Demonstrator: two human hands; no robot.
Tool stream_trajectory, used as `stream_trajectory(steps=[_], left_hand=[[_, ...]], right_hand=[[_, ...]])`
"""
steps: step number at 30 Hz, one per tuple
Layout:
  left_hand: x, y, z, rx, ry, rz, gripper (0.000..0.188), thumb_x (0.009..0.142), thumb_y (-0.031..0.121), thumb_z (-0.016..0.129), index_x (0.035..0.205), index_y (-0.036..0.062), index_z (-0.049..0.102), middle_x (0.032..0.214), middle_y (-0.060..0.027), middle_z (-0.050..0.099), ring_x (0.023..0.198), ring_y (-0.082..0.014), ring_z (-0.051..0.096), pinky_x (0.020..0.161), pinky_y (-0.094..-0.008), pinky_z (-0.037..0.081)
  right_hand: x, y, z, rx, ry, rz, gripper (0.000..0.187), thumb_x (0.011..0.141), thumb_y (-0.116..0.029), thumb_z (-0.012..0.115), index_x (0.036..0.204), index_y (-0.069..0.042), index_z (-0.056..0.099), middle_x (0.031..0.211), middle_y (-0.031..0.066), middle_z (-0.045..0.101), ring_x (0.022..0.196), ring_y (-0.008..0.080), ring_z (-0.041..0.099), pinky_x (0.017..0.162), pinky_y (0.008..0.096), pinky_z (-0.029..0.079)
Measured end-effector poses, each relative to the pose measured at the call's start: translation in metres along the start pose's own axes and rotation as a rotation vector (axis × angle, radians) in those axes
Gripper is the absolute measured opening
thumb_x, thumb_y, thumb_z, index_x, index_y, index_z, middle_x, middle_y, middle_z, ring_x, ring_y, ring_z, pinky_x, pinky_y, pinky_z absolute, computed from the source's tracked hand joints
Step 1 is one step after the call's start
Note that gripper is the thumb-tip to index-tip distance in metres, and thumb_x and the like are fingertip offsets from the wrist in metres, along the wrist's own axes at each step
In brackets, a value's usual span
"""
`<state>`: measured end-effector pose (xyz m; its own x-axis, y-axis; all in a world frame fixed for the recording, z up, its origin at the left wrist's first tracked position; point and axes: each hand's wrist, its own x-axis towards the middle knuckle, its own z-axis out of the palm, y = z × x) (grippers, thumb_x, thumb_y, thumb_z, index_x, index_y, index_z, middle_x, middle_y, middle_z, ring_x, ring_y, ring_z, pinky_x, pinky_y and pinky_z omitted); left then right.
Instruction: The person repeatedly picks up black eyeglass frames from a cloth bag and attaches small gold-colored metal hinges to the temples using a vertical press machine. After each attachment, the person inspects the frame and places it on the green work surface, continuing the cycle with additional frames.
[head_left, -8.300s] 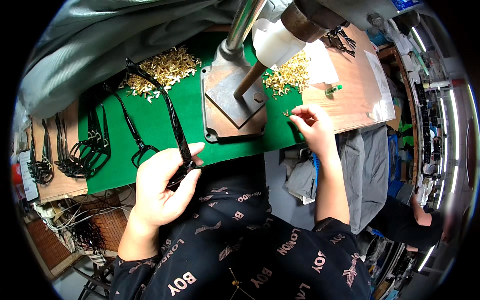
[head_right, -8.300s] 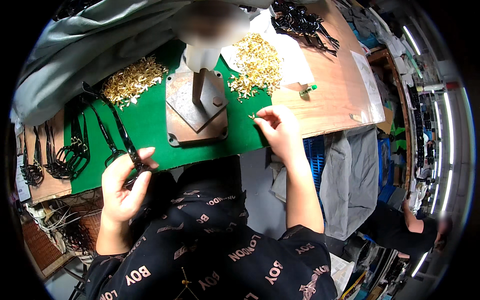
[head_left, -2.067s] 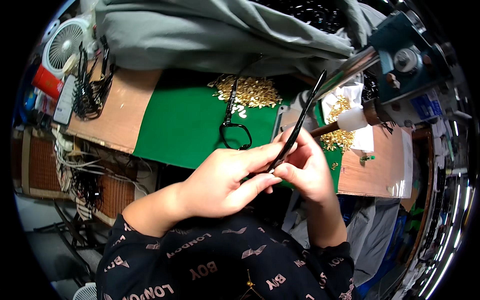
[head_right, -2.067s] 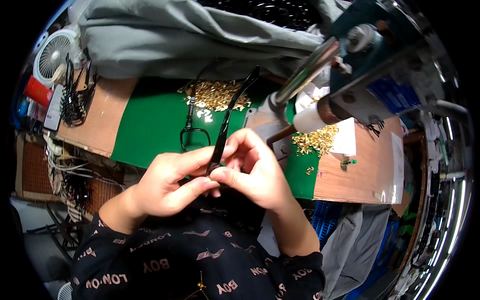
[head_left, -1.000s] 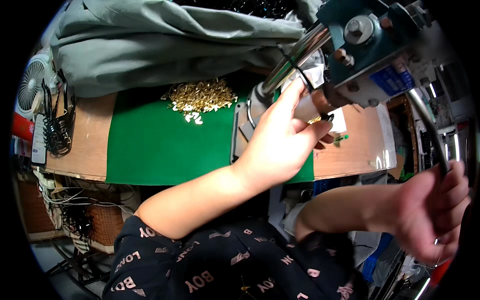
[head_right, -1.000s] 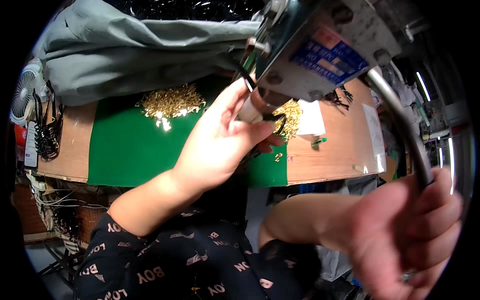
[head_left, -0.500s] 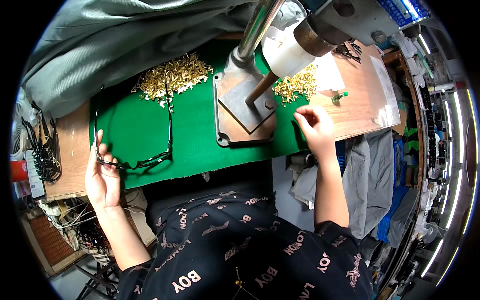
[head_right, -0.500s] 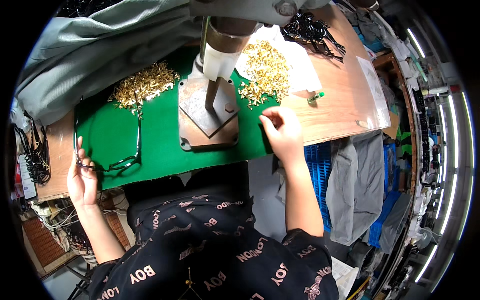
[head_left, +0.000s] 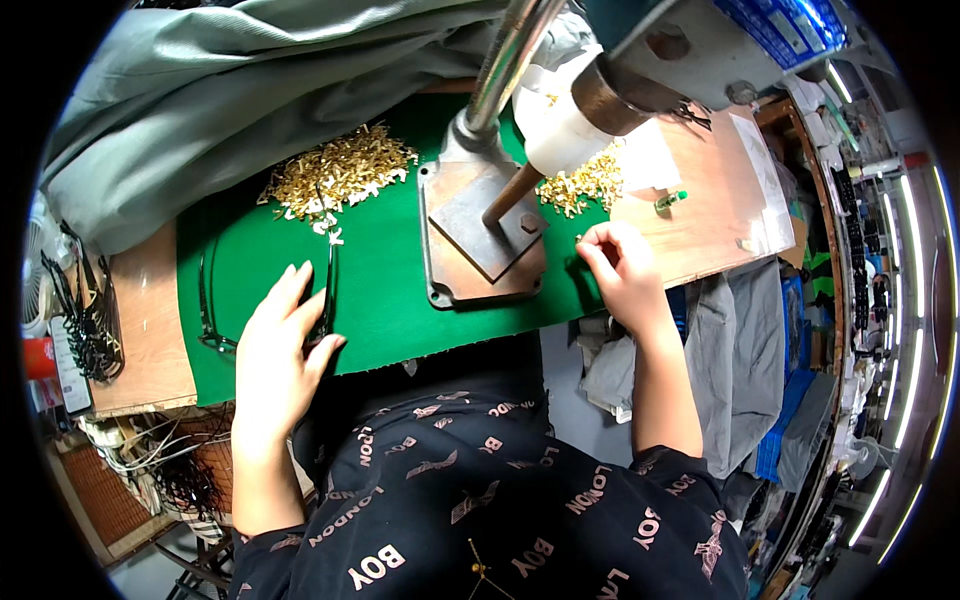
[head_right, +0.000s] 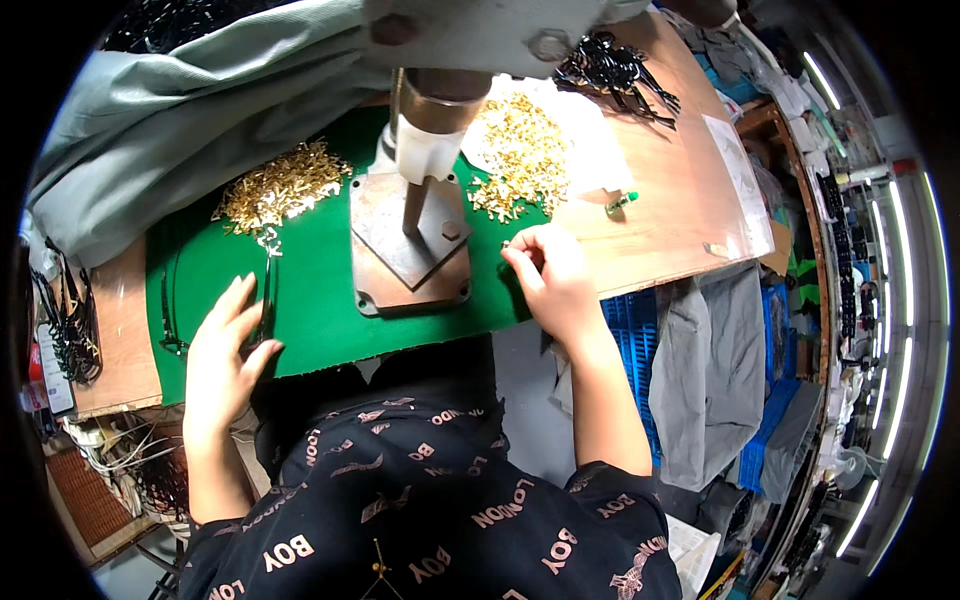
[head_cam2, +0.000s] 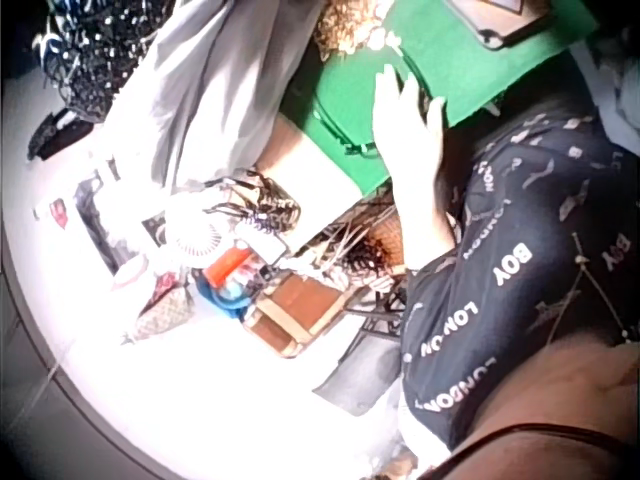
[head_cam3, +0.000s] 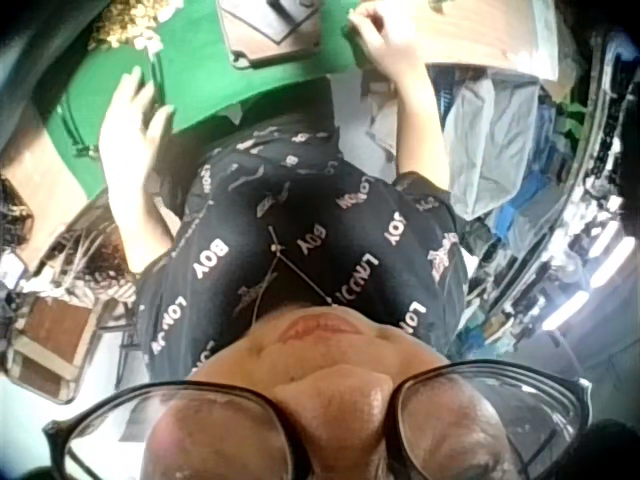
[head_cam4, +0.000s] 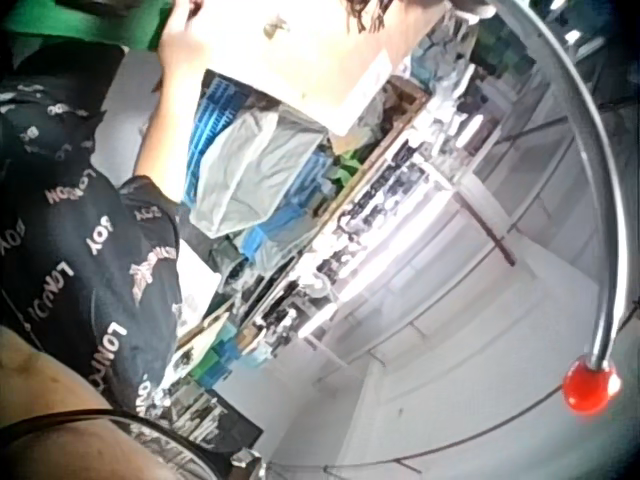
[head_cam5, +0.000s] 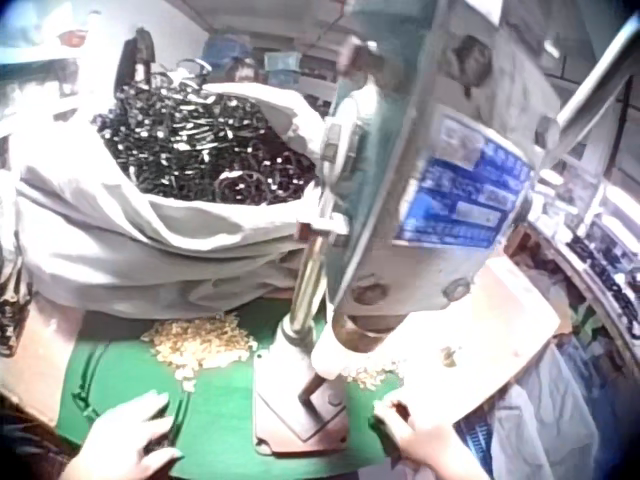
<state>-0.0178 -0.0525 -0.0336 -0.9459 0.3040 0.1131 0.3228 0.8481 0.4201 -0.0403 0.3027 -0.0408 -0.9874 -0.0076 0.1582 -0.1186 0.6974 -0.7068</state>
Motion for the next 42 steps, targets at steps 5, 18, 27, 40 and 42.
stream_trajectory(steps=[5, 18, 27, 40, 42], left_hand=[[-0.013, 0.017, 0.002, -0.554, 0.108, 0.024, 0.030, 0.071, -0.001, 0.068, 0.101, 0.0009, 0.063, 0.090, -0.0109, 0.065, 0.086, -0.0235, 0.063, 0.078, -0.0312, 0.049], [0.019, 0.053, 0.002, -0.517, 0.395, 0.334, 0.023, 0.070, 0.004, 0.069, 0.093, 0.0030, 0.067, 0.083, -0.0096, 0.065, 0.073, -0.0237, 0.062, 0.067, -0.0317, 0.048], [0.015, 0.055, -0.004, -0.947, 0.042, 0.191, 0.064, 0.075, 0.001, 0.070, 0.132, -0.0016, 0.040, 0.094, -0.0107, 0.063, 0.080, -0.0136, 0.062, 0.073, -0.0258, 0.049], [0.021, 0.060, -0.016, -0.988, -0.026, 0.265, 0.069, 0.075, 0.002, 0.070, 0.134, -0.0023, 0.035, 0.094, -0.0102, 0.064, 0.080, -0.0145, 0.063, 0.072, -0.0258, 0.049], [0.022, 0.061, -0.015, -0.936, -0.011, 0.310, 0.069, 0.075, 0.002, 0.070, 0.135, -0.0026, 0.035, 0.096, -0.0133, 0.064, 0.081, -0.0167, 0.064, 0.073, -0.0273, 0.050]], right_hand=[[-0.017, -0.043, 0.007, 0.792, -0.285, 0.215, 0.003, 0.087, -0.004, 0.056, 0.090, -0.003, 0.055, 0.082, -0.0046, 0.050, 0.075, 0.0030, 0.044, 0.066, 0.0166, 0.036], [-0.019, -0.107, 0.075, 1.118, -0.432, 0.249, 0.008, 0.089, -0.009, 0.056, 0.091, -0.001, 0.057, 0.081, -0.0023, 0.055, 0.072, 0.0040, 0.047, 0.066, 0.0172, 0.038], [-0.011, -0.119, 0.060, 1.004, -0.361, -0.041, 0.007, 0.087, -0.006, 0.059, 0.083, 0.000, 0.057, 0.084, 0.0035, 0.056, 0.074, 0.0078, 0.050, 0.067, 0.0200, 0.039], [-0.002, -0.125, 0.045, 0.743, -0.408, -0.201, 0.012, 0.083, -0.005, 0.062, 0.076, -0.001, 0.054, 0.074, 0.0040, 0.054, 0.065, 0.0101, 0.049, 0.059, 0.0228, 0.039], [-0.001, -0.124, 0.042, 0.705, -0.424, -0.202, 0.014, 0.083, -0.007, 0.063, 0.076, -0.001, 0.053, 0.073, 0.0035, 0.054, 0.064, 0.0089, 0.048, 0.058, 0.0224, 0.039]])
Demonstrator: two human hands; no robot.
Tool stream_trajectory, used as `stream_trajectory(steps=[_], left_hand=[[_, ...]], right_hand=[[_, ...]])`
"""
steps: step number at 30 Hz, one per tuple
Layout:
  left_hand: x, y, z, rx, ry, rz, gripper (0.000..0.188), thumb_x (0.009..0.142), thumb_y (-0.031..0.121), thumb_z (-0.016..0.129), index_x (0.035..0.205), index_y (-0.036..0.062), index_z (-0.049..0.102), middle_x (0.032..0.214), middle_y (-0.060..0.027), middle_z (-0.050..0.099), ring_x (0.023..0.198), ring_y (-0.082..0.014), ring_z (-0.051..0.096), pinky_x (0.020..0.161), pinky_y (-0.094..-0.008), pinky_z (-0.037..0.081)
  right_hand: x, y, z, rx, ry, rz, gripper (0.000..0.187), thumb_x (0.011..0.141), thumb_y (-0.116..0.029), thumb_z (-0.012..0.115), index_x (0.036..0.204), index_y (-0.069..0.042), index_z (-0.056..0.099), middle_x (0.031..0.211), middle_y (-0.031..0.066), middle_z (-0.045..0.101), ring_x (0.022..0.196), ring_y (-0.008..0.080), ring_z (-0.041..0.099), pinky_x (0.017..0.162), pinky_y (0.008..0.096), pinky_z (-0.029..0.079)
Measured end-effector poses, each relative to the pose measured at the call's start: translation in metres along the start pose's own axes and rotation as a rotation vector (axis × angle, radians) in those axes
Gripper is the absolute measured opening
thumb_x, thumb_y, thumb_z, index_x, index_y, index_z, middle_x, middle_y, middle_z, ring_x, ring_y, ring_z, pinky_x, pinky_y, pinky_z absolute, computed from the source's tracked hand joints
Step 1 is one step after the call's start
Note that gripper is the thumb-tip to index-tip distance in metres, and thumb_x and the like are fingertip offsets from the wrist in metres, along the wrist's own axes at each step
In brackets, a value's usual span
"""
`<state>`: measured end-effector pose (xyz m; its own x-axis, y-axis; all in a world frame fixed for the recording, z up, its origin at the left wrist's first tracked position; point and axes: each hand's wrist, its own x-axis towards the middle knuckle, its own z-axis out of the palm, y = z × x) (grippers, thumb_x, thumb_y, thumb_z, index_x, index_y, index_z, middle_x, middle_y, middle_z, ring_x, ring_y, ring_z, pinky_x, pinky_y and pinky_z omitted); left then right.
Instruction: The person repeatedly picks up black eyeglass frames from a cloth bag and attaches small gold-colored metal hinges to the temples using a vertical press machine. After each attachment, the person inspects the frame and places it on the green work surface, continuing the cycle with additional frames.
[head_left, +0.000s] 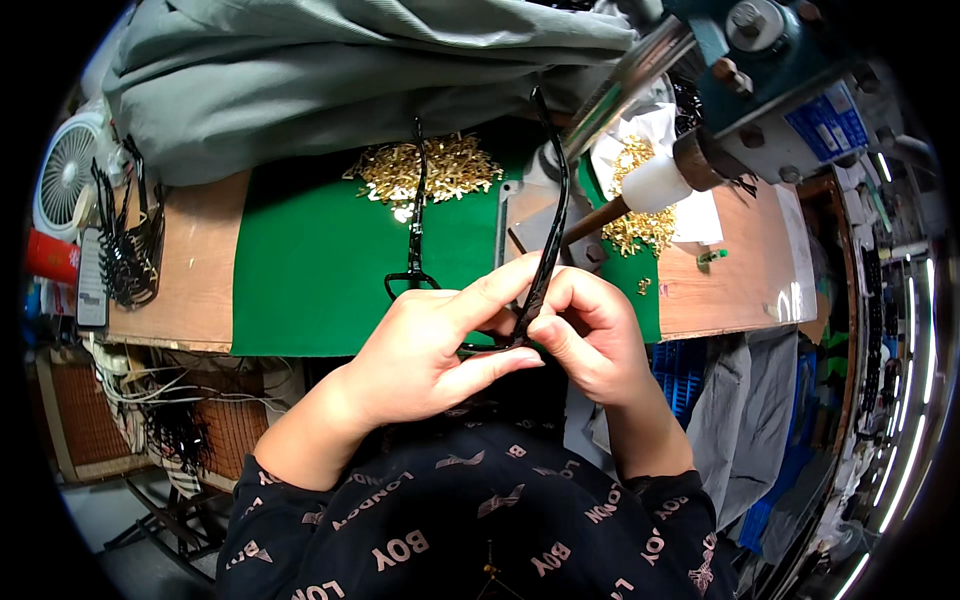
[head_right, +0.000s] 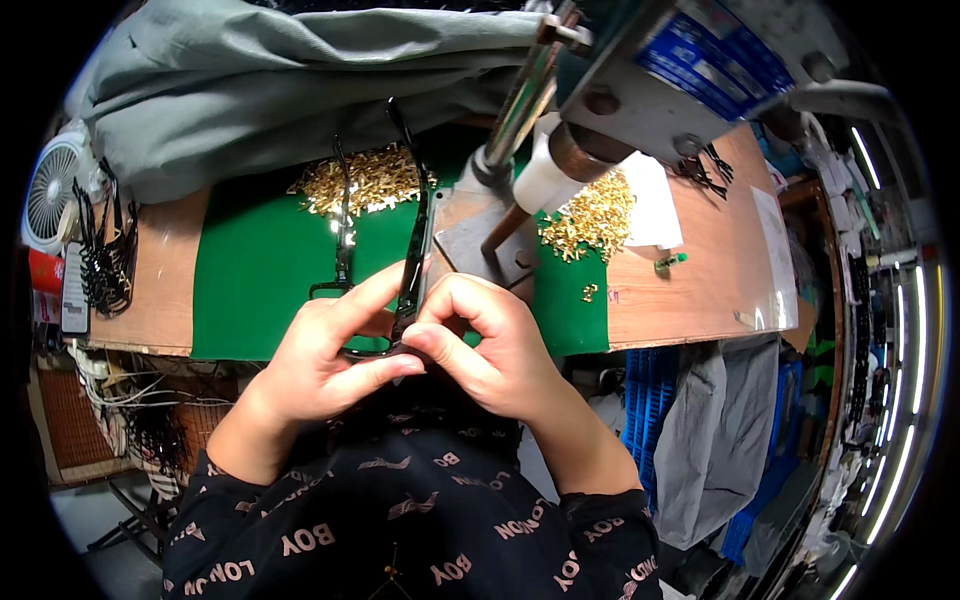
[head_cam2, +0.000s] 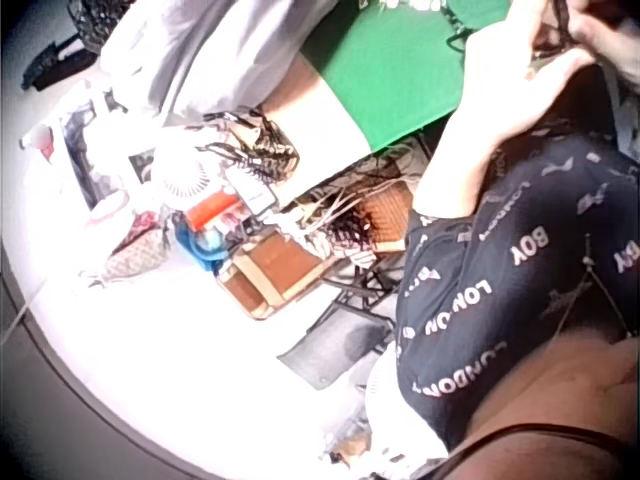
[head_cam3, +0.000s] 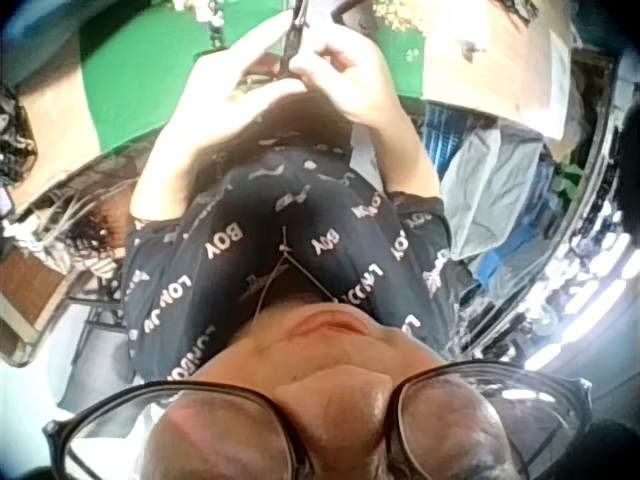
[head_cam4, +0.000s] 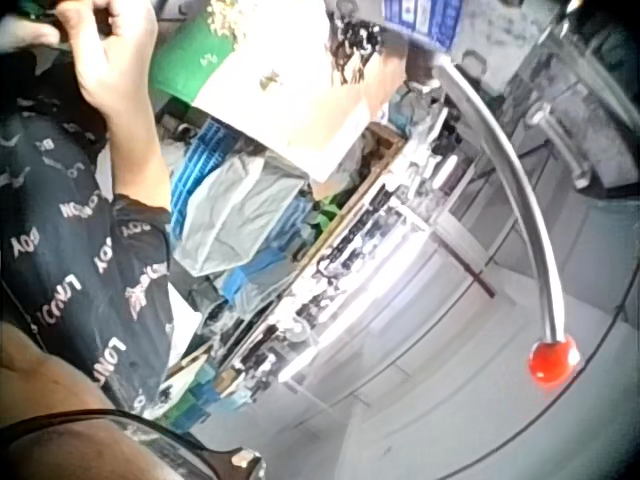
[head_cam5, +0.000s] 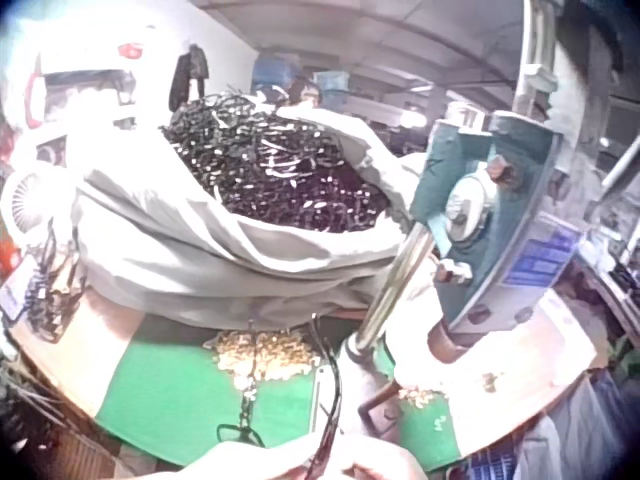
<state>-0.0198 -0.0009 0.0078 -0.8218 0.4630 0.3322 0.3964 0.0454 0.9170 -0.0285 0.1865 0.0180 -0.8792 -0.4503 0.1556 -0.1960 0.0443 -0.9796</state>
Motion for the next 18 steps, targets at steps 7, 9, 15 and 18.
stream_trajectory(steps=[7, 9, 15, 18], left_hand=[[0.003, 0.001, 0.003, 0.009, -0.042, -0.007, 0.068, 0.074, 0.002, 0.070, 0.133, -0.0026, 0.037, 0.092, -0.0136, 0.065, 0.079, -0.0196, 0.066, 0.070, -0.0273, 0.050], [0.003, -0.001, 0.004, 0.045, -0.036, 0.055, 0.067, 0.073, 0.003, 0.071, 0.132, -0.0023, 0.038, 0.090, -0.0130, 0.065, 0.078, -0.0203, 0.066, 0.069, -0.0273, 0.050], [0.006, 0.003, 0.006, 0.328, -0.116, 0.115, 0.073, 0.069, 0.008, 0.074, 0.132, -0.0007, 0.038, 0.088, -0.0130, 0.063, 0.071, -0.0285, 0.063, 0.065, -0.0311, 0.050], [0.012, 0.008, 0.009, 0.175, -0.199, 0.153, 0.075, 0.070, 0.008, 0.074, 0.134, -0.0003, 0.036, 0.088, -0.0125, 0.063, 0.072, -0.0283, 0.063, 0.065, -0.0319, 0.050]], right_hand=[[-0.006, -0.006, -0.003, -0.029, -0.006, -0.051, 0.017, 0.083, -0.010, 0.065, 0.075, -0.002, 0.053, 0.071, 0.0031, 0.052, 0.062, 0.0082, 0.048, 0.056, 0.0221, 0.038], [-0.005, -0.005, -0.005, -0.061, -0.013, 0.002, 0.017, 0.083, -0.011, 0.065, 0.075, -0.002, 0.053, 0.069, 0.0021, 0.052, 0.062, 0.0075, 0.047, 0.055, 0.0220, 0.038], [-0.005, -0.011, -0.012, 0.037, -0.086, 0.140, 0.011, 0.080, -0.008, 0.066, 0.079, -0.002, 0.058, 0.069, -0.0006, 0.056, 0.062, 0.0055, 0.048, 0.056, 0.0218, 0.038], [-0.009, -0.017, -0.025, 0.117, -0.152, 0.264, 0.009, 0.074, -0.005, 0.068, 0.081, -0.001, 0.063, 0.070, 0.0006, 0.061, 0.066, 0.0063, 0.053, 0.061, 0.0212, 0.041]])
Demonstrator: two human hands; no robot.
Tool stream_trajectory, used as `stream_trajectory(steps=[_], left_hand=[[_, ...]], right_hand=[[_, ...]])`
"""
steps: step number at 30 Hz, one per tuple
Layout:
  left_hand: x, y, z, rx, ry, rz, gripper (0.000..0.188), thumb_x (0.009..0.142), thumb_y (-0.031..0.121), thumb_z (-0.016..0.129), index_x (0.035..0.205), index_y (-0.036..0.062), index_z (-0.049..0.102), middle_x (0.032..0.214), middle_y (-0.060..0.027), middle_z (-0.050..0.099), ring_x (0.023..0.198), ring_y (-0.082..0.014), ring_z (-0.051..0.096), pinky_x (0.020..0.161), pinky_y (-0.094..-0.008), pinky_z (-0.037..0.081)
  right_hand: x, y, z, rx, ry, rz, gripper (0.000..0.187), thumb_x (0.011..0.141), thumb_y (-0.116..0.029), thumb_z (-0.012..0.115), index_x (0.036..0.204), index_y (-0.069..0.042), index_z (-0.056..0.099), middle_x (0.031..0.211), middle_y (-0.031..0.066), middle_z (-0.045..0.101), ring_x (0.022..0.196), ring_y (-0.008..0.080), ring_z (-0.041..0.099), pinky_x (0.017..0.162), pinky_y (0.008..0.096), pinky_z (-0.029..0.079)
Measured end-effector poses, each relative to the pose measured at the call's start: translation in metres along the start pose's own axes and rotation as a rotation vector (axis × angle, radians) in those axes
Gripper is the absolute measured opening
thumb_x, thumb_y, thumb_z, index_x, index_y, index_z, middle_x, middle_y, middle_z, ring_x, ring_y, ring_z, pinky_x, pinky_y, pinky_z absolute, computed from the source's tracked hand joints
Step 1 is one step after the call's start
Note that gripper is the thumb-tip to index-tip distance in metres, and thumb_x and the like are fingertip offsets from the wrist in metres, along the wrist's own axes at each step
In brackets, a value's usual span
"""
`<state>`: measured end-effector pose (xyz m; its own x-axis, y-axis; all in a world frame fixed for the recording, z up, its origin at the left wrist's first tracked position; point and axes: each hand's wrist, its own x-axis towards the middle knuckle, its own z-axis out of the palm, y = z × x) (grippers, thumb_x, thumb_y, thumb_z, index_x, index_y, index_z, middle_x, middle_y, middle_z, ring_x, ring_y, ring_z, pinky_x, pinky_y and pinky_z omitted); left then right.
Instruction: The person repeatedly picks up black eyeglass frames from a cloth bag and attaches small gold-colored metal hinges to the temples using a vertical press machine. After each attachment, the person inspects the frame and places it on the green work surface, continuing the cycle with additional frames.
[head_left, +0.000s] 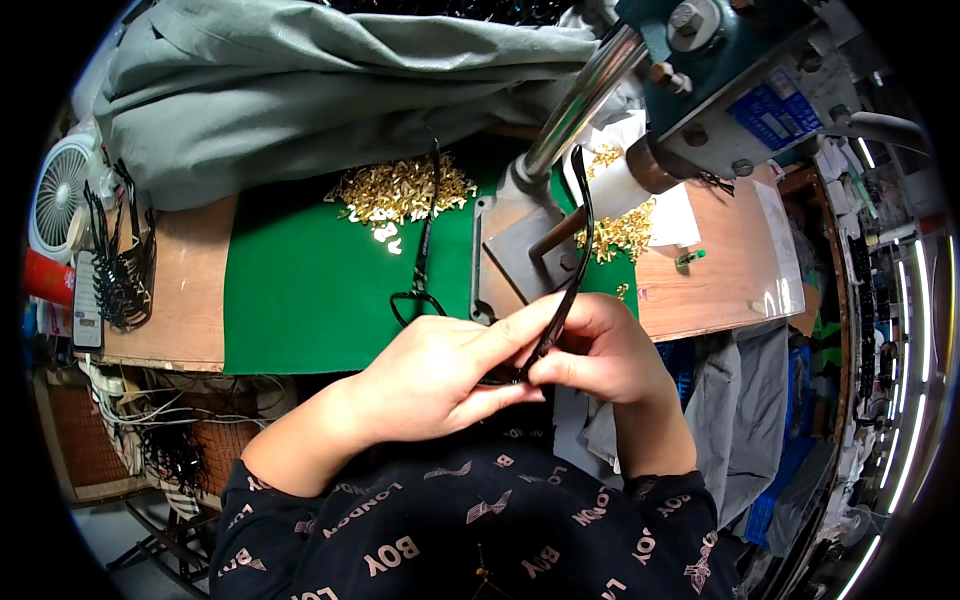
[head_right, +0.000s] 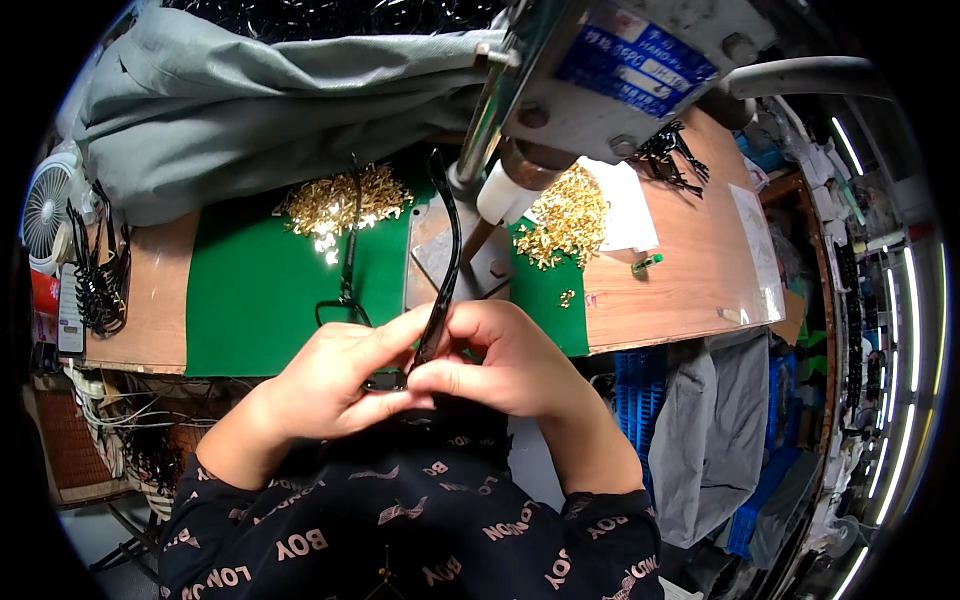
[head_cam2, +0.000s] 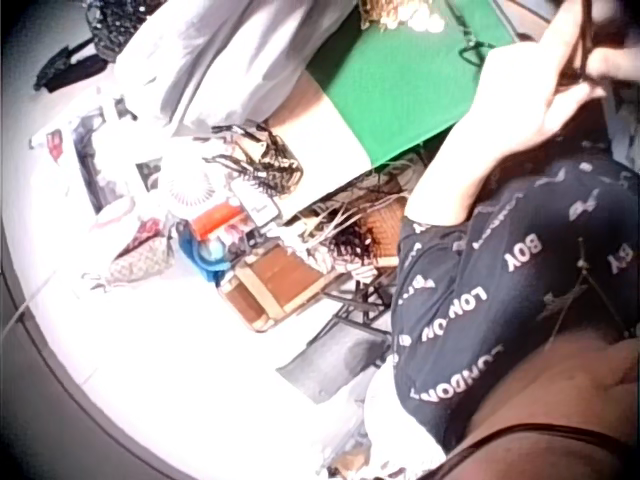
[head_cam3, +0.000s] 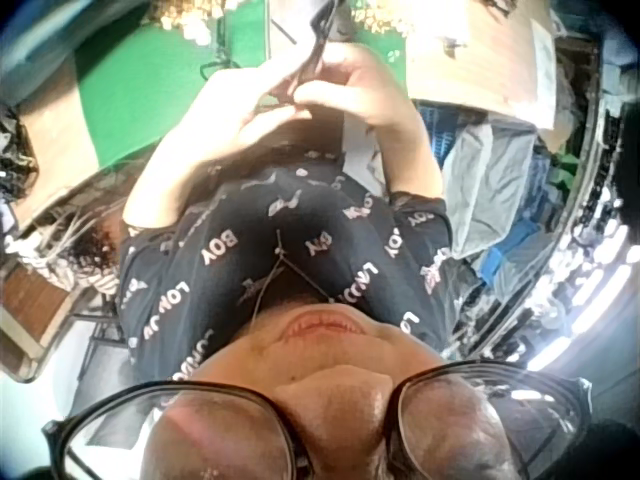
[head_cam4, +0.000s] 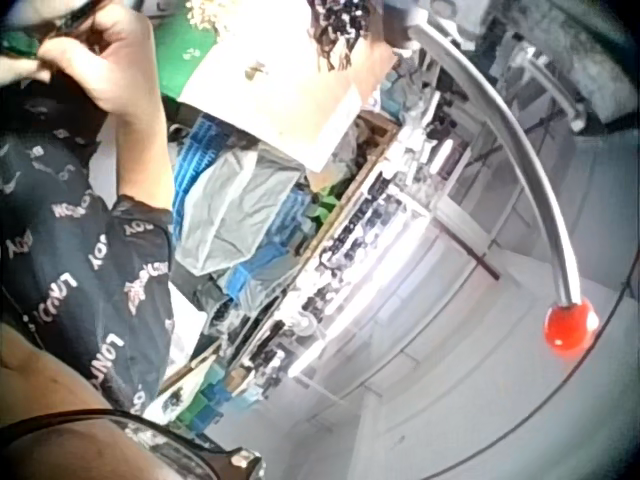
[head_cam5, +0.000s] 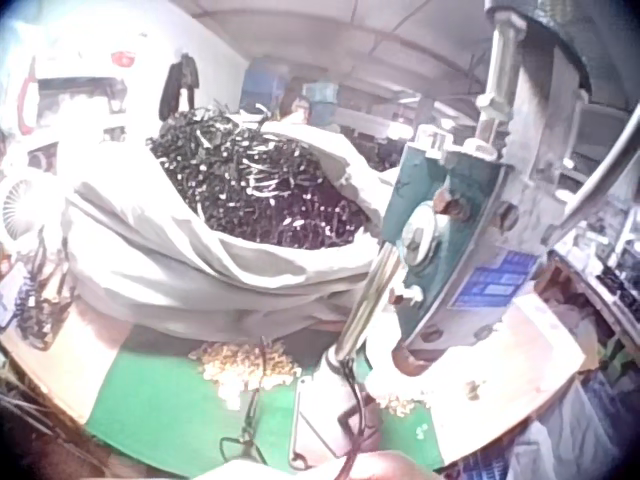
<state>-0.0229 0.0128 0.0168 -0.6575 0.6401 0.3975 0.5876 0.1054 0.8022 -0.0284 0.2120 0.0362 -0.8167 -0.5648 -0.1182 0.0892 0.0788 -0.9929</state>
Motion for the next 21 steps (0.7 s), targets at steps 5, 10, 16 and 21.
stream_trajectory(steps=[5, 10, 16, 21], left_hand=[[0.007, 0.000, 0.002, -0.165, -0.047, 0.035, 0.075, 0.072, 0.006, 0.072, 0.136, -0.0008, 0.033, 0.094, -0.0140, 0.062, 0.079, -0.0251, 0.065, 0.071, -0.0310, 0.051], [0.007, 0.003, 0.002, -0.449, -0.097, -0.075, 0.071, 0.078, 0.004, 0.067, 0.138, -0.0010, 0.029, 0.103, -0.0113, 0.059, 0.085, -0.0189, 0.064, 0.075, -0.0301, 0.051], [0.005, 0.002, 0.009, -0.368, 0.010, -0.073, 0.069, 0.077, 0.002, 0.066, 0.137, -0.0006, 0.031, 0.096, -0.0108, 0.061, 0.079, -0.0187, 0.064, 0.070, -0.0290, 0.051], [0.007, 0.002, 0.007, 0.117, 0.091, 0.007, 0.071, 0.072, 0.007, 0.071, 0.133, -0.0016, 0.036, 0.087, -0.0127, 0.062, 0.072, -0.0271, 0.063, 0.066, -0.0304, 0.050]], right_hand=[[-0.007, -0.015, -0.001, -0.016, 0.007, -0.009, 0.010, 0.071, -0.004, 0.071, 0.076, 0.000, 0.063, 0.073, 0.0030, 0.064, 0.066, 0.0068, 0.056, 0.061, 0.0198, 0.042], [-0.011, -0.002, -0.001, 0.084, 0.057, -0.073, 0.008, 0.075, -0.002, 0.069, 0.073, 0.000, 0.061, 0.071, 0.0040, 0.063, 0.061, 0.0080, 0.059, 0.056, 0.0183, 0.043], [-0.004, -0.004, -0.004, 0.105, -0.012, -0.037, 0.010, 0.074, 0.002, 0.068, 0.080, 0.002, 0.061, 0.076, 0.0058, 0.064, 0.068, 0.0101, 0.061, 0.062, 0.0205, 0.048], [-0.002, -0.010, -0.003, 0.094, 0.067, 0.034, 0.008, 0.075, -0.001, 0.069, 0.075, 0.000, 0.061, 0.073, 0.0017, 0.062, 0.066, 0.0039, 0.055, 0.059, 0.0178, 0.043]])
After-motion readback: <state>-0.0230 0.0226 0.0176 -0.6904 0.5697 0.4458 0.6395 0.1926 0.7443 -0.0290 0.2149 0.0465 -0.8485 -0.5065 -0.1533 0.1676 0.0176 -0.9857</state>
